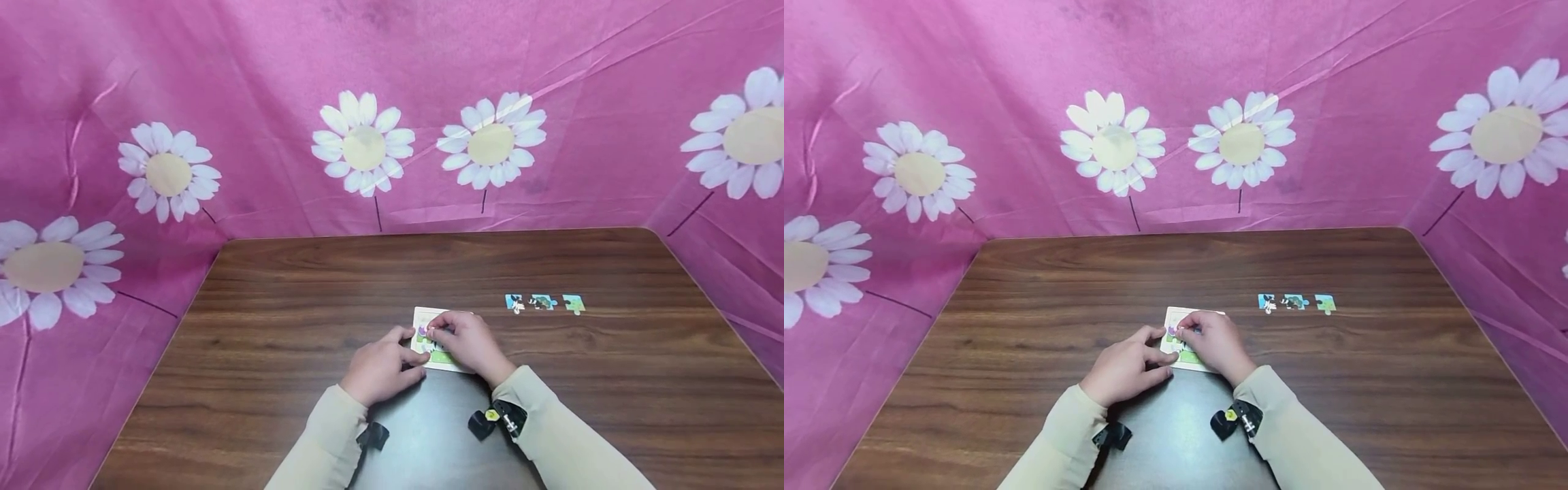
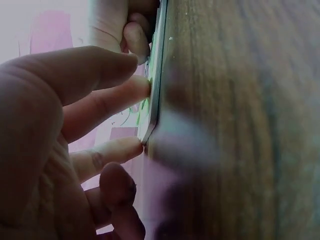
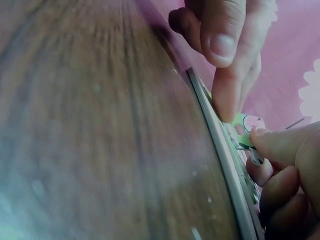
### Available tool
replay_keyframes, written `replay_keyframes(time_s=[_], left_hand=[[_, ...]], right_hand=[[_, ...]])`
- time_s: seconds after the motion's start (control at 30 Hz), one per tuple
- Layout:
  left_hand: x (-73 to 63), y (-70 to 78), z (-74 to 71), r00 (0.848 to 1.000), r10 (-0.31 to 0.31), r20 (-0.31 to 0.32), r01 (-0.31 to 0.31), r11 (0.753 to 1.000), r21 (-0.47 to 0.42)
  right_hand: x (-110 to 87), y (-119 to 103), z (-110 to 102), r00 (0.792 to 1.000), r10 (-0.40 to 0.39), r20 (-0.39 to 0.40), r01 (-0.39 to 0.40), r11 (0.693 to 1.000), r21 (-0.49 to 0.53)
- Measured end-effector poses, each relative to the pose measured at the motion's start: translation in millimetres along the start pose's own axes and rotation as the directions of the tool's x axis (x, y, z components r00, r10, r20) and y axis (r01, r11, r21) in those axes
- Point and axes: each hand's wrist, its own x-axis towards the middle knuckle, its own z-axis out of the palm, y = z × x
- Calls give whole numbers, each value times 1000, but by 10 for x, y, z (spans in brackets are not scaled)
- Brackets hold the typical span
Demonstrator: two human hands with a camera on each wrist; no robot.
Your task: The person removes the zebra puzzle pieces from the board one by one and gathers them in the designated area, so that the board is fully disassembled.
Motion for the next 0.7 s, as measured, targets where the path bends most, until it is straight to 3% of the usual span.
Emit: replay_keyframes(time_s=[0.07,0.13,0.27,0.33,0.5,0.7], left_hand=[[9,-5,-11,1000,-3,1,3,1000,-3],[19,-12,-18,1000,-12,3,12,1000,-4],[34,-25,-22,1000,-25,5,25,1000,-8],[36,-31,-21,1000,-26,6,26,1000,-14],[29,-54,-9,1000,-15,6,15,999,-46],[17,-86,21,1000,-16,-17,15,998,-68]], right_hand=[[8,12,-34,999,-4,45,1,998,67],[13,40,-81,993,27,111,-49,978,203],[20,98,-151,978,93,189,-168,887,431],[24,113,-156,977,98,190,-175,877,448],[13,117,-148,984,88,154,-144,905,400],[-18,116,-144,984,136,112,-173,861,478]])
